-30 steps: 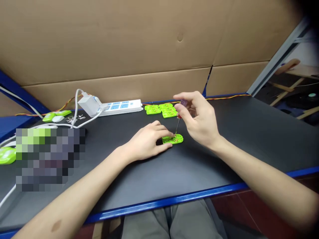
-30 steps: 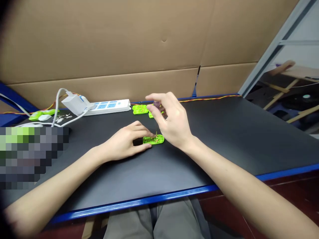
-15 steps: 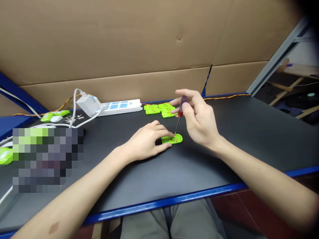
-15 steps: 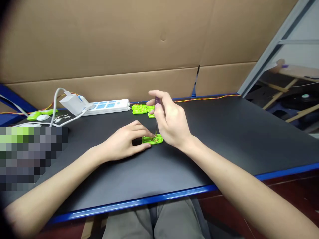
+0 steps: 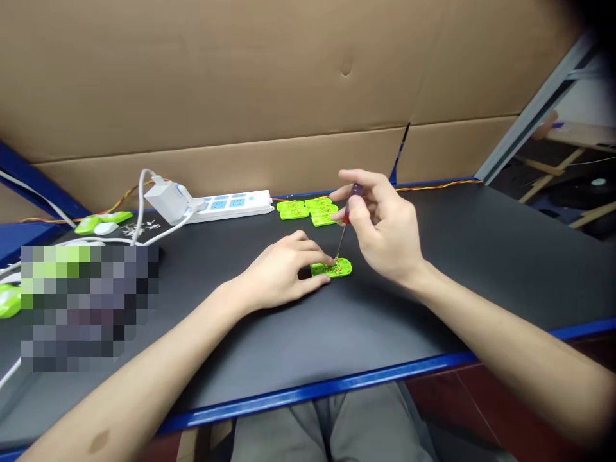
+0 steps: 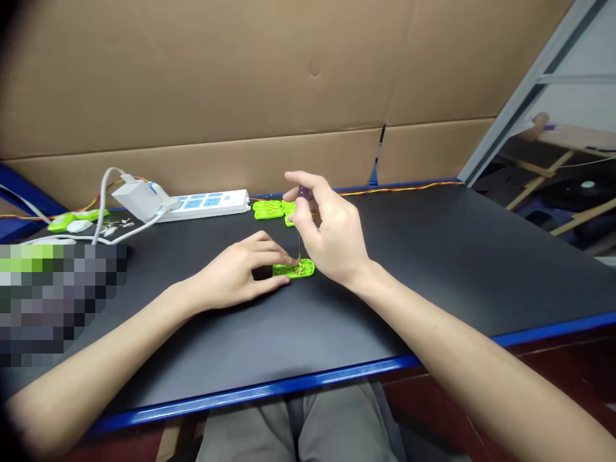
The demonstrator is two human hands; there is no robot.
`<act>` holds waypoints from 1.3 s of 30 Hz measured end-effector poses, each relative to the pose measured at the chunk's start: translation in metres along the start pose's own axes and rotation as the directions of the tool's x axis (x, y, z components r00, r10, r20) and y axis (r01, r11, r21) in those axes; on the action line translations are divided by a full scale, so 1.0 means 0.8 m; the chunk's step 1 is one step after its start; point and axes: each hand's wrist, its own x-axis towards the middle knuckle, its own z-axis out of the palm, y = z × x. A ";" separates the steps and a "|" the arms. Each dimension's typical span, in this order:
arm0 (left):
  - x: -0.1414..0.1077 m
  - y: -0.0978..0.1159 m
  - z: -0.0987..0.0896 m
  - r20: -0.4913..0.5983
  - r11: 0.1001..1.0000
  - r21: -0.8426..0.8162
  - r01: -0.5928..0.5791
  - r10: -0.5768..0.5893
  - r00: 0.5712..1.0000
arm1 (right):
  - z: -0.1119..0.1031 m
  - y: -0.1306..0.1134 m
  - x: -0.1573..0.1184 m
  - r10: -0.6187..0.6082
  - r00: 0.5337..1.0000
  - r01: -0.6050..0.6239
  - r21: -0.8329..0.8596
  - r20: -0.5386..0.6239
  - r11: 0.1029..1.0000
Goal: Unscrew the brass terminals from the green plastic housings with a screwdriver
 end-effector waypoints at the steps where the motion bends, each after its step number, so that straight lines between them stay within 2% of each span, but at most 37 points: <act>1: 0.000 0.000 0.000 0.003 1.000 0.001 0.004 -0.004 1.000 | 0.000 0.000 0.000 -0.005 1.000 0.005 -0.002 -0.003 1.000; 8: -0.001 0.002 -0.001 -0.004 1.000 -0.008 -0.001 0.001 1.000 | 0.001 0.003 0.001 -0.019 0.999 0.020 0.016 -0.050 1.000; 22: -0.001 0.004 -0.003 0.012 1.000 -0.011 0.009 -0.009 1.000 | 0.000 -0.002 -0.001 0.010 1.000 -0.010 -0.041 0.017 0.999; 28: -0.001 0.004 -0.003 0.012 1.000 -0.013 0.018 -0.018 1.000 | -0.001 -0.003 -0.001 0.018 1.000 -0.017 -0.031 0.017 0.999; 32: -0.002 0.004 -0.003 0.007 1.000 -0.024 -0.008 0.008 1.000 | -0.002 -0.004 0.001 0.005 1.000 -0.004 0.013 -0.023 1.000; 36: -0.002 0.005 -0.003 -0.020 0.999 -0.032 -0.038 0.037 0.999 | 0.000 -0.001 0.001 -0.010 0.999 0.013 0.041 -0.054 0.999; 39: -0.001 0.006 -0.003 -0.087 1.000 -0.019 -0.014 0.012 0.996 | 0.001 0.001 -0.001 0.001 0.999 0.001 0.041 -0.041 0.999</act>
